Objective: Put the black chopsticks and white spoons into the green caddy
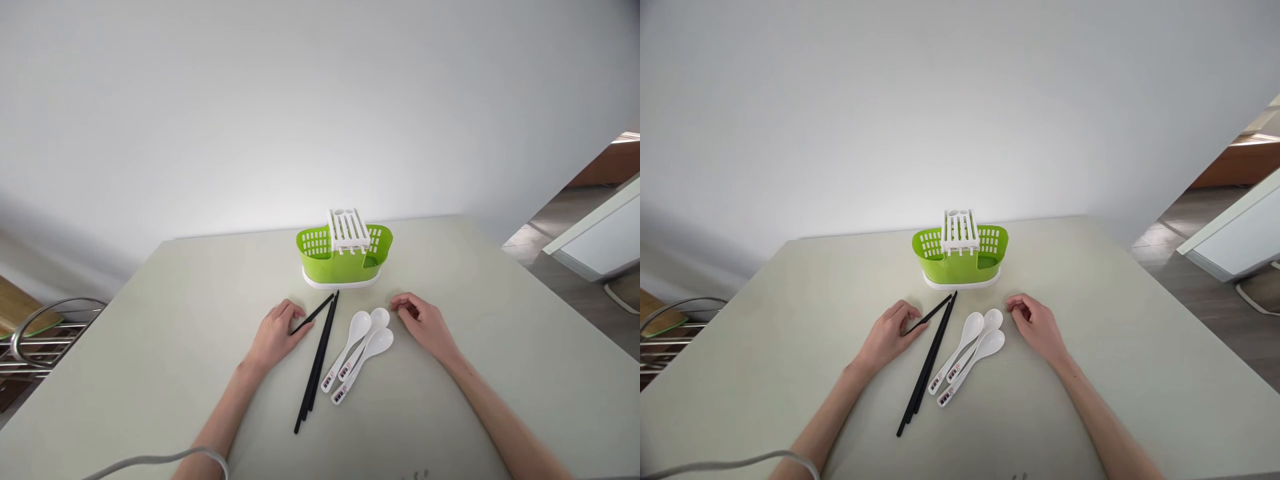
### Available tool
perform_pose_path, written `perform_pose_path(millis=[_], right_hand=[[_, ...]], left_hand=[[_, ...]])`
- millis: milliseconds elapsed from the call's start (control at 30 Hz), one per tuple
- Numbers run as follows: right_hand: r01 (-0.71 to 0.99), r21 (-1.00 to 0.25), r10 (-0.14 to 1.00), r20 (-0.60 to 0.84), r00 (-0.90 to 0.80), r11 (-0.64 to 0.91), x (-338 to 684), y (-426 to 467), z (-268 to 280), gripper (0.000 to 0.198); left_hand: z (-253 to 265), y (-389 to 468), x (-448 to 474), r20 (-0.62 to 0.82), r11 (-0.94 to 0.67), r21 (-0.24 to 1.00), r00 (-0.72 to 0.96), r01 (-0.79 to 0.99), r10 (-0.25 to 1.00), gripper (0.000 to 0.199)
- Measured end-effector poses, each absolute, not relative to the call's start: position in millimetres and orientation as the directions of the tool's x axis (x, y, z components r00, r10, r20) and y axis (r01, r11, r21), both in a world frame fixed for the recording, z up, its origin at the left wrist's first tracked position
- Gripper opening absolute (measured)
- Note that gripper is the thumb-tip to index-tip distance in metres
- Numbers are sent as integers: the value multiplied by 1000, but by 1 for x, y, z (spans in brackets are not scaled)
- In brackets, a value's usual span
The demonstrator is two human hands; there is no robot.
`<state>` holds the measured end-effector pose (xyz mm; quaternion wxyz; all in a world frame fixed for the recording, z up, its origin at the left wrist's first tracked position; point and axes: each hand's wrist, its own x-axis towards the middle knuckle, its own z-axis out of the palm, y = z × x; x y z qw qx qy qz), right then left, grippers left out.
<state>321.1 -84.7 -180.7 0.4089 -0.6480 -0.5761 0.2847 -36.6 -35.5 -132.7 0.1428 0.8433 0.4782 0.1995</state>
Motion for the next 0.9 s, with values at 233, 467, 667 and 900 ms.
perform_pose_path(millis=[233, 467, 667, 900], right_hand=[[508, -861, 980, 101, 172, -1, 322, -84, -182, 23], [508, -861, 978, 106, 177, 1, 322, -84, -182, 23], [516, -857, 978, 98, 186, -12, 322, -85, -182, 23], [513, -858, 979, 93, 182, -14, 321, -86, -180, 23]], left_hand=[[-132, -30, -46, 230, -498, 326, 444, 804, 866, 23], [-131, -29, -48, 269, -468, 235, 406, 852, 873, 30], [-133, -27, -51, 267, -501, 225, 441, 836, 857, 32], [-132, -29, -52, 263, -527, 213, 471, 823, 842, 25]])
